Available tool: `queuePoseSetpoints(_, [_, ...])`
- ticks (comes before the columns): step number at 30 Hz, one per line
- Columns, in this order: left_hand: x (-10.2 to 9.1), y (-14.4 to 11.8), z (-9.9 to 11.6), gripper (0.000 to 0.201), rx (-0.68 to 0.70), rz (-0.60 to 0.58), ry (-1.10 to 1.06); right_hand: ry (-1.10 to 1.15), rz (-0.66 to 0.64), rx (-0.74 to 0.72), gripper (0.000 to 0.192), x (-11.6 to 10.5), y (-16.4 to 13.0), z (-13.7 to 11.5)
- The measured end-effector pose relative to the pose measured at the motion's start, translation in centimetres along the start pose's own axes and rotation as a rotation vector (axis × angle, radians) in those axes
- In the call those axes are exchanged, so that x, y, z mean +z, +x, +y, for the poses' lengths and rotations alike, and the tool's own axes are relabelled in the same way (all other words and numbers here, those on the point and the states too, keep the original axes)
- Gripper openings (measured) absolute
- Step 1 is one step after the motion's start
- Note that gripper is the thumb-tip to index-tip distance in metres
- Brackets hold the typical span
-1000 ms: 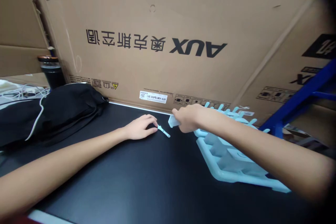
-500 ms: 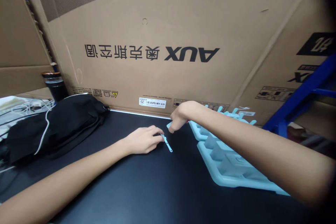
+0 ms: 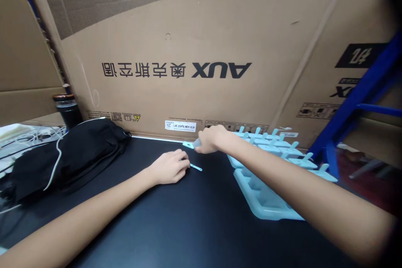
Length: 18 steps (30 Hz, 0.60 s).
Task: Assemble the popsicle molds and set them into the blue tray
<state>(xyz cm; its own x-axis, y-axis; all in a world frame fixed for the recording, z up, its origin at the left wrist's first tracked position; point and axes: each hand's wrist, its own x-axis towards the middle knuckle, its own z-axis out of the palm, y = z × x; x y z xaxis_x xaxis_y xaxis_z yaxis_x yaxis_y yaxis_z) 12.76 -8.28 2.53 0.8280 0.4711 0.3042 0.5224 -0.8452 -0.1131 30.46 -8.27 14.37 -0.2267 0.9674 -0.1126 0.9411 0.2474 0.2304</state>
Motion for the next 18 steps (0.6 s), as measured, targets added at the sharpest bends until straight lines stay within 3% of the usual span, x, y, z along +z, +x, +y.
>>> queuePoseSetpoints(2, [0.4,-0.1,0.0,0.021,-0.120,0.034,-0.011,-0.032,0.034,0.001,0.050,1.2,-2.9,-0.1])
queuePoseSetpoints(4, [0.9,-0.1,-0.3,0.023,-0.208,0.068,-0.020,-0.016,0.148,-0.052,0.047,3.8,-6.2,-0.3])
queuePoseSetpoints(8, [1.6,-0.2,-0.7,0.028,-0.264,0.100,-0.036,0.217,0.373,-0.266,0.057,10.4,-11.0,-0.6])
queuePoseSetpoints(10, [1.4,-0.4,-0.6,0.031,-0.254,0.127,-0.086,0.334,0.420,-0.329,0.054,12.3,-11.8,-0.4])
queuePoseSetpoints(14, [-0.1,-0.5,0.7,0.034,-0.038,0.207,-0.334,0.416,0.523,-0.435,0.032,12.6,-10.9,-0.5])
queuePoseSetpoints(18, [-1.0,-0.5,1.7,0.030,0.203,0.107,-0.425,0.194,0.771,-0.629,0.024,11.3,-10.4,-0.2])
